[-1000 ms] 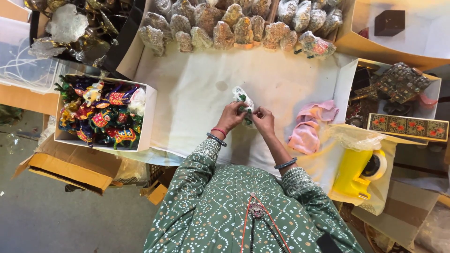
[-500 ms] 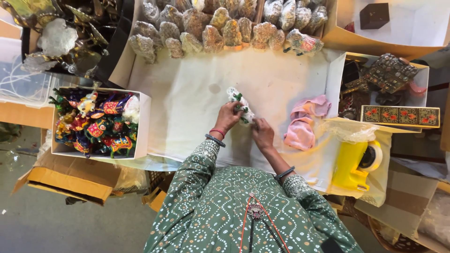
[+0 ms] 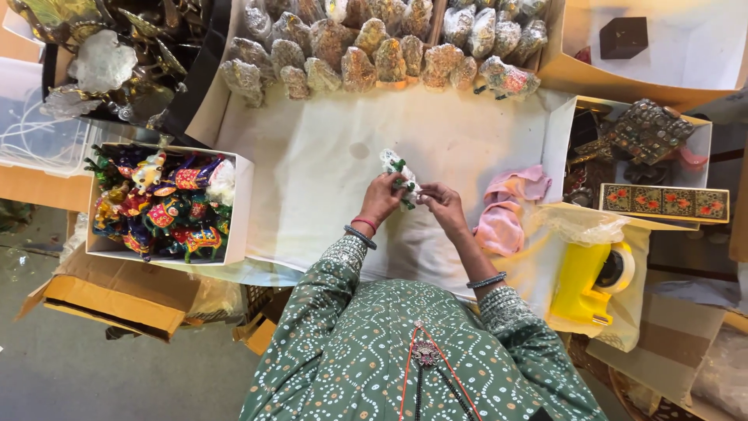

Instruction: The person wipes a small green horse figurine with a pink cloth, then wraps it in bubble wrap. They secure the bubble wrap with a piece of tape and place the wrapped item into a box.

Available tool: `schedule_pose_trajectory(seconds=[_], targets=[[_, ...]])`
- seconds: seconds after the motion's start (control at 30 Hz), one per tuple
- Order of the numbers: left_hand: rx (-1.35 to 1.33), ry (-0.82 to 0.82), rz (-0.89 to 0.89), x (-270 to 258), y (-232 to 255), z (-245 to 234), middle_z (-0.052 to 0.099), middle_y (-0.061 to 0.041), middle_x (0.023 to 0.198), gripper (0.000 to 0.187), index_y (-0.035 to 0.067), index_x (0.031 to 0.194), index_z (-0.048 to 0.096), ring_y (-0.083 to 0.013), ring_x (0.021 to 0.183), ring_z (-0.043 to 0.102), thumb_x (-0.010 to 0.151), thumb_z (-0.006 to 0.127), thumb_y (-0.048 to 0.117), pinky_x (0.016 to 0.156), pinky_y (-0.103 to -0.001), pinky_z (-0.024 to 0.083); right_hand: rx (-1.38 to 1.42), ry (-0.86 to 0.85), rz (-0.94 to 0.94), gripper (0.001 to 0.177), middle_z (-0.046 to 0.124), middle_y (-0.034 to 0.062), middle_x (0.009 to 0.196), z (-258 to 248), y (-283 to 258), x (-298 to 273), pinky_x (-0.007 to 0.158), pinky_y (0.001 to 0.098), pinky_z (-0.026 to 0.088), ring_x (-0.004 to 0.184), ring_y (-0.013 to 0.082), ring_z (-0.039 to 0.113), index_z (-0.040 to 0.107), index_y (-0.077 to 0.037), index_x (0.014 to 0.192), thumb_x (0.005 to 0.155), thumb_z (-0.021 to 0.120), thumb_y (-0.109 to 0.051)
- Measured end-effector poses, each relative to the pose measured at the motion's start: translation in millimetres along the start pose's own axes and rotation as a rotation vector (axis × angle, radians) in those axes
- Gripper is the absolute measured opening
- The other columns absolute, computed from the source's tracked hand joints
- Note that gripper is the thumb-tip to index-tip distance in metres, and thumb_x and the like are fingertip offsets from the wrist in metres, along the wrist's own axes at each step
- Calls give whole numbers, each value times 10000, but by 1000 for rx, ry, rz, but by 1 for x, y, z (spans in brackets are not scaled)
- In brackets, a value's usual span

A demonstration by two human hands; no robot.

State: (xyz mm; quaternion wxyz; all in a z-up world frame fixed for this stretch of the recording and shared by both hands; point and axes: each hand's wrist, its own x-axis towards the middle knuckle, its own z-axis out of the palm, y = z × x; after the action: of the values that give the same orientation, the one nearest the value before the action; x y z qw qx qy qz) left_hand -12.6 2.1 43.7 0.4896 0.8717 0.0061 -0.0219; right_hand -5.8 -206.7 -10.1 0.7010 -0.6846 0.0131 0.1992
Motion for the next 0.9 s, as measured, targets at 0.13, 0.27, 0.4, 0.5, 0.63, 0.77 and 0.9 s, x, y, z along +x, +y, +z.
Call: schedule_pose_trajectory(seconds=[0.13,0.27,0.4,0.5,0.63,0.77,0.9], targets=[[7,9,14,4,-1,4,679,-137,935,217,121,1043,708,-325,884,694,834,763,97,786,-421,568,-35,72,-13,332,768,99,1009,7,1,2,648,235,520,846,116,687,661,4,1185,906,798,-110],[60,-4,28,7,-3,6,672,-141,926,244,126,1055,705,-340,895,683,822,773,112,786,-437,558,-263,330,-85,447,648,44,971,27,-3,2,637,259,553,782,90,655,640,6,1124,789,897,-142],[86,1,22,6,-4,9,669,-140,923,230,131,1053,705,-341,897,680,834,771,108,787,-442,555,-240,348,-41,225,703,123,888,26,44,6,687,251,532,759,108,608,714,36,1001,900,850,-114],[68,14,15,4,-4,8,667,-136,920,238,130,1047,700,-329,879,689,821,763,92,785,-439,564,-98,189,-134,197,721,105,970,21,42,6,751,247,563,840,105,676,706,34,1029,921,777,-114],[-8,20,9,0,-5,11,669,-132,923,239,130,1059,695,-321,860,700,830,739,75,774,-430,575,-112,15,-108,241,696,70,1079,10,1,-16,830,258,503,927,114,620,747,46,1132,973,651,-108],[17,-6,36,7,-19,12,661,-151,937,268,131,1103,691,-336,864,696,845,713,61,776,-431,574,-329,-92,-128,340,599,84,1089,6,6,-17,929,302,454,1049,170,554,702,-55,1319,997,608,-110],[-94,-145,58,5,-32,6,631,-172,1033,398,119,1221,649,-318,870,695,831,663,44,796,-401,584,-594,-92,-244,493,583,118,1142,14,2,-25,1001,381,456,1107,262,530,676,-160,1385,910,588,-67]])
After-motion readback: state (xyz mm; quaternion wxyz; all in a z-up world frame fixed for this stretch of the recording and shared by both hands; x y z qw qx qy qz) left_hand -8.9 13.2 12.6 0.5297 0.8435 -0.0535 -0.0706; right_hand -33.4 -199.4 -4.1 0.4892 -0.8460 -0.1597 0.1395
